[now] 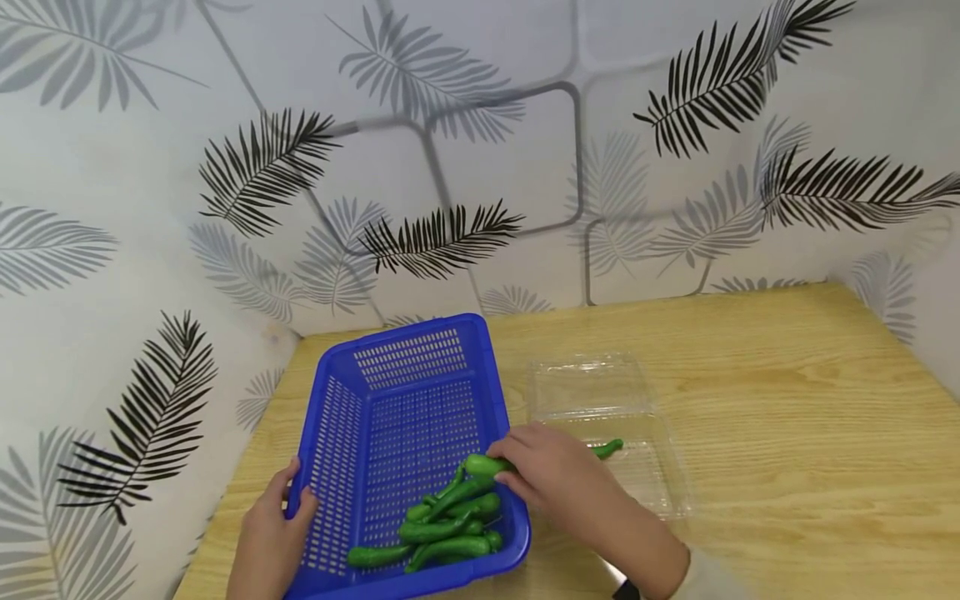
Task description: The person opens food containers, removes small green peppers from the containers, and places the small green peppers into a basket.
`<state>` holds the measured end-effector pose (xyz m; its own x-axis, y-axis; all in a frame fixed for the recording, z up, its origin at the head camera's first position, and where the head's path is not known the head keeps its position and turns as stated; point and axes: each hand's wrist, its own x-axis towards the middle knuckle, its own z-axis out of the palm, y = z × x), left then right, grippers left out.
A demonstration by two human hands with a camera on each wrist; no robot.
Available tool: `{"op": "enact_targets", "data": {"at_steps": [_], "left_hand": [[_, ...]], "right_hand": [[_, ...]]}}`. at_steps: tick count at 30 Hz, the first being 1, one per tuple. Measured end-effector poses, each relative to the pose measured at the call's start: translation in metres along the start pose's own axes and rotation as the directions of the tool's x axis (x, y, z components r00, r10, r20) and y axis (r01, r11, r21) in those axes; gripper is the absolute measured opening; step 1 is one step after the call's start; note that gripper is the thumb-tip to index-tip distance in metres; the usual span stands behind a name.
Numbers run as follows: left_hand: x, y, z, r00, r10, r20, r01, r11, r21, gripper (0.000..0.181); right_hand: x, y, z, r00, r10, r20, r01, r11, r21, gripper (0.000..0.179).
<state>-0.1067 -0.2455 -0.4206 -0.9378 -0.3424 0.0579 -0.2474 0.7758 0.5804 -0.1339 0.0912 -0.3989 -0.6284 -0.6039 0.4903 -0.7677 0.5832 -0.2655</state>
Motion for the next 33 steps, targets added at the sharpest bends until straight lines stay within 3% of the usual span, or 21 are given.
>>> {"op": "enact_targets", "data": {"at_steps": [9, 22, 25, 33], "left_hand": [[0.000, 0.000, 0.000, 1.000, 0.007, -0.009, -0.007, 1.000, 0.000, 0.050], [-0.001, -0.001, 0.000, 1.000, -0.024, 0.016, 0.024, 1.000, -0.001, 0.051], [-0.002, -0.002, 0.000, 1.000, -0.004, 0.005, 0.004, 1.000, -0.009, 0.050], [0.000, 0.000, 0.000, 1.000, -0.004, 0.004, 0.004, 1.000, -0.008, 0.050]], "right_hand": [[0.007, -0.008, 0.010, 0.996, -0.083, -0.017, 0.083, 0.997, 0.001, 0.019], [0.011, -0.016, 0.019, 0.994, -0.093, 0.051, 0.094, 0.995, -0.028, 0.018], [0.011, -0.016, 0.021, 0.994, -0.099, 0.050, 0.101, 0.995, -0.028, 0.018], [0.022, -0.027, 0.033, 0.973, -0.220, 0.072, 0.223, 0.974, -0.029, 0.016]]}}
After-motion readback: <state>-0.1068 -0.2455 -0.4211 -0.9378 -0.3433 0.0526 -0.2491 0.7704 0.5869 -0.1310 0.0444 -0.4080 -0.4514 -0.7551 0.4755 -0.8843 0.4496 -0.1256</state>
